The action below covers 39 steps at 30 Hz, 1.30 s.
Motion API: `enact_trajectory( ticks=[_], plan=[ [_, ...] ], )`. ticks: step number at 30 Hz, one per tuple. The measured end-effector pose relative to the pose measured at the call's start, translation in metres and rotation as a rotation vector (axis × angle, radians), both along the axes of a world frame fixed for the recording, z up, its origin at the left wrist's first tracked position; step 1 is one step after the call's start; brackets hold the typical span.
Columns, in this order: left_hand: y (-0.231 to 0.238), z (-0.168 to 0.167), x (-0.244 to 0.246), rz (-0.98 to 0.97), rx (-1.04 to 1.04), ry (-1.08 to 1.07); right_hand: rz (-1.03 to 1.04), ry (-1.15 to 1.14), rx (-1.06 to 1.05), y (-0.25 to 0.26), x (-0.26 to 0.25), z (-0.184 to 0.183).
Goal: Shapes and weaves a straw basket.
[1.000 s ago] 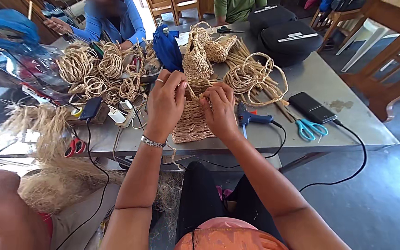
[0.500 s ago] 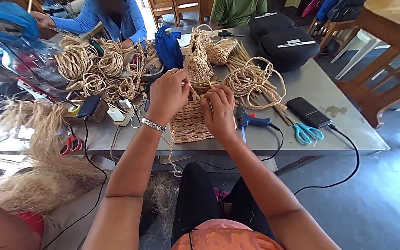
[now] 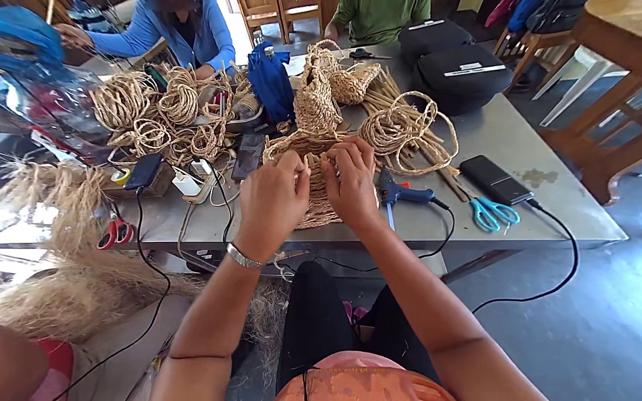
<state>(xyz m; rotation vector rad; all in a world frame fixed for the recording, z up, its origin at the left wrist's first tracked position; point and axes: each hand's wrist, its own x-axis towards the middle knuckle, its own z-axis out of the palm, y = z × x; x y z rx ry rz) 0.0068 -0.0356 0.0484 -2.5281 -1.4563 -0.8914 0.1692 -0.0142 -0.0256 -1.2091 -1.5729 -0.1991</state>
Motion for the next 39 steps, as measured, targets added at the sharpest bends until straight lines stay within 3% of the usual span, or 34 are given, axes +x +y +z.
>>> enact_trajectory(
  ticks=[5, 10, 13, 17, 21, 26, 30, 35, 39],
  plan=[
    [0.002, -0.055, -0.004, -0.018, 0.019, -0.265, -0.006, -0.019, -0.031, -0.003, 0.0, 0.001],
    [0.007, -0.039, -0.034, -0.076, -0.063, -0.378, 0.005, -0.021, -0.028, -0.002, 0.002, 0.0],
    [0.019, -0.023, -0.043, -0.072, 0.008, -0.317, 0.005, -0.013, -0.017, -0.001, 0.001, 0.0],
    [0.038, 0.003, -0.047, -0.149, 0.067, -0.081, 0.013, -0.008, 0.004, 0.0, 0.001, -0.001],
    [0.065, 0.029, -0.05, -0.255, -0.013, 0.137, 0.01, -0.005, 0.011, 0.0, 0.001, -0.001],
    [0.091, 0.047, -0.051, -0.44, -0.193, 0.177, -0.016, -0.025, -0.017, -0.006, -0.001, 0.003],
    [0.102, 0.042, -0.044, -0.519, -0.28, 0.163, -0.015, -0.007, -0.058, -0.006, 0.004, 0.006],
    [0.108, 0.041, -0.049, -0.494, -0.406, 0.2, -0.004, 0.002, -0.075, -0.005, 0.004, 0.005],
    [0.098, 0.034, -0.046, -0.42, -0.318, 0.178, -0.004, 0.015, -0.083, -0.005, 0.004, 0.006]
  ],
)
